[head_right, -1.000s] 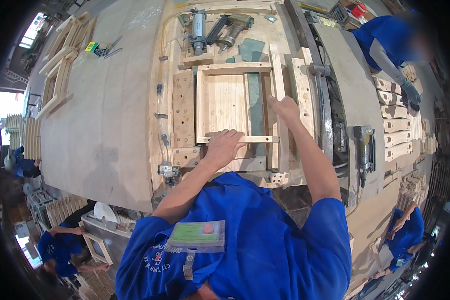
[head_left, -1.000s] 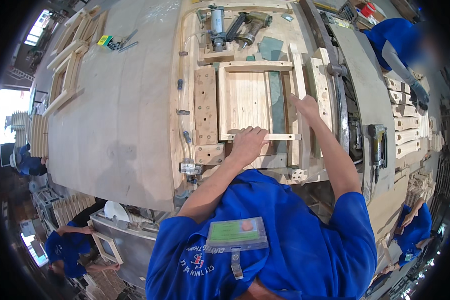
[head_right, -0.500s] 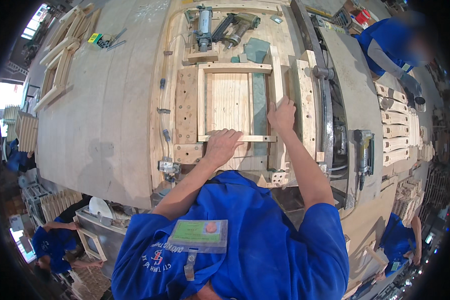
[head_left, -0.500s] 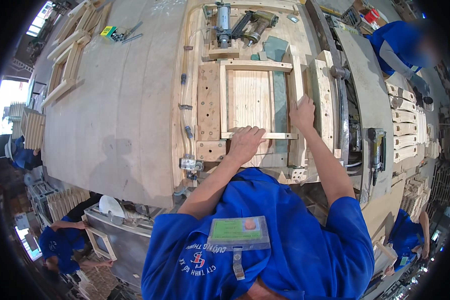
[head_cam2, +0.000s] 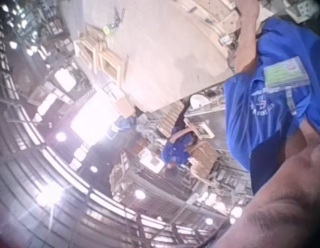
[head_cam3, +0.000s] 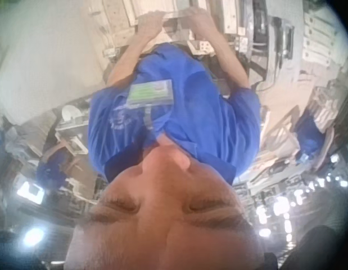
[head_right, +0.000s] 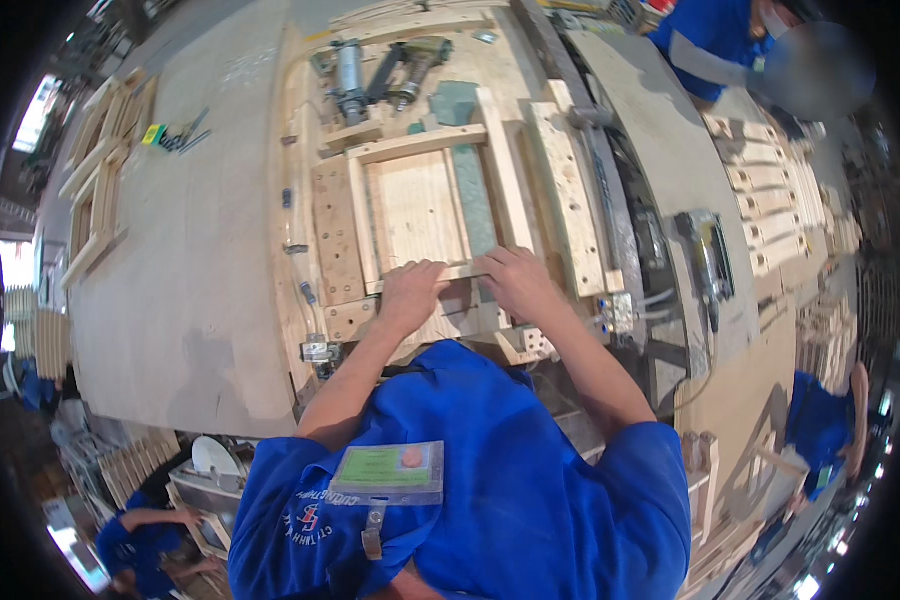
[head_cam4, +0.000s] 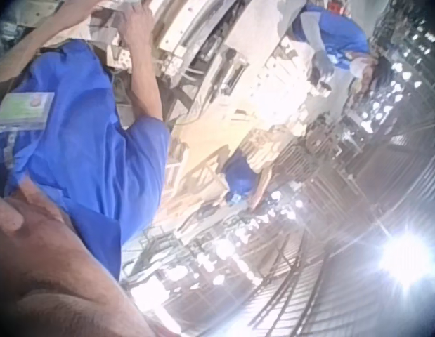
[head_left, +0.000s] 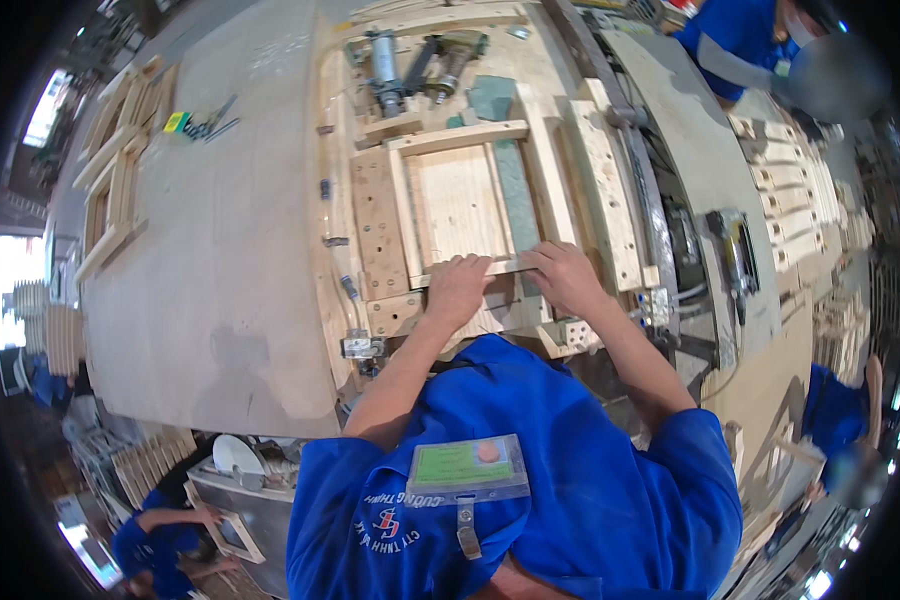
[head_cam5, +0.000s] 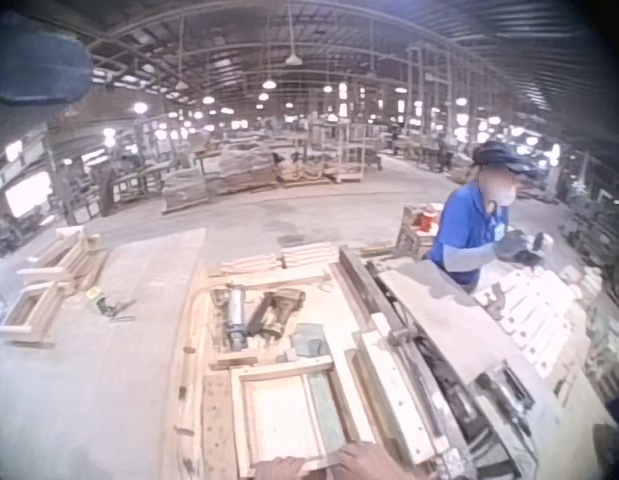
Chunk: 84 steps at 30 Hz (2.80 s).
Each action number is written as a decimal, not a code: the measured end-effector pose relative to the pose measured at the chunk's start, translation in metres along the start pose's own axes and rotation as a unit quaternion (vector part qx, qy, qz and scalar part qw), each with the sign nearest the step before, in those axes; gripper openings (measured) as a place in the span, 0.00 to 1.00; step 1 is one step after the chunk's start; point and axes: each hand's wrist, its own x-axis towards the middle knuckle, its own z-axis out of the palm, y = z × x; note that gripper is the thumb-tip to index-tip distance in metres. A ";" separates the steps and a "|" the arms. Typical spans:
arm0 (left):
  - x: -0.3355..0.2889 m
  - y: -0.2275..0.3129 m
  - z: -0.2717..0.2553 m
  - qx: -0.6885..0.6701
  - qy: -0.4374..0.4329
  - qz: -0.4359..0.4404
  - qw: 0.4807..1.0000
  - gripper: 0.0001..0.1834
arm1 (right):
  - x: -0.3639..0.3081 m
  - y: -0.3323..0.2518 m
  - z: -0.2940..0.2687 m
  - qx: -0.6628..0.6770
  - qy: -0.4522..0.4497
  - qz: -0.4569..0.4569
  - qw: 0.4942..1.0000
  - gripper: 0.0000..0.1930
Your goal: The person assembles wooden frames by placing pieces into a jig and using a pneumatic nail gun to fasten them. They repeatedly pick up frames, position them, nail the joints, and move completed frames aside.
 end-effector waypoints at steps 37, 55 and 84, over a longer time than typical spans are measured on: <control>0.050 0.012 0.023 -0.100 0.095 0.010 0.990 0.14 | -0.115 0.039 -0.092 -0.101 0.204 0.251 0.941 0.26; 0.053 0.021 0.020 -0.116 0.090 -0.054 0.988 0.14 | -0.111 0.038 -0.088 -0.062 0.331 0.229 0.913 0.21; 0.047 0.007 0.020 -0.109 0.093 -0.019 0.989 0.16 | -0.014 -0.081 -0.155 0.438 0.282 0.311 0.795 0.18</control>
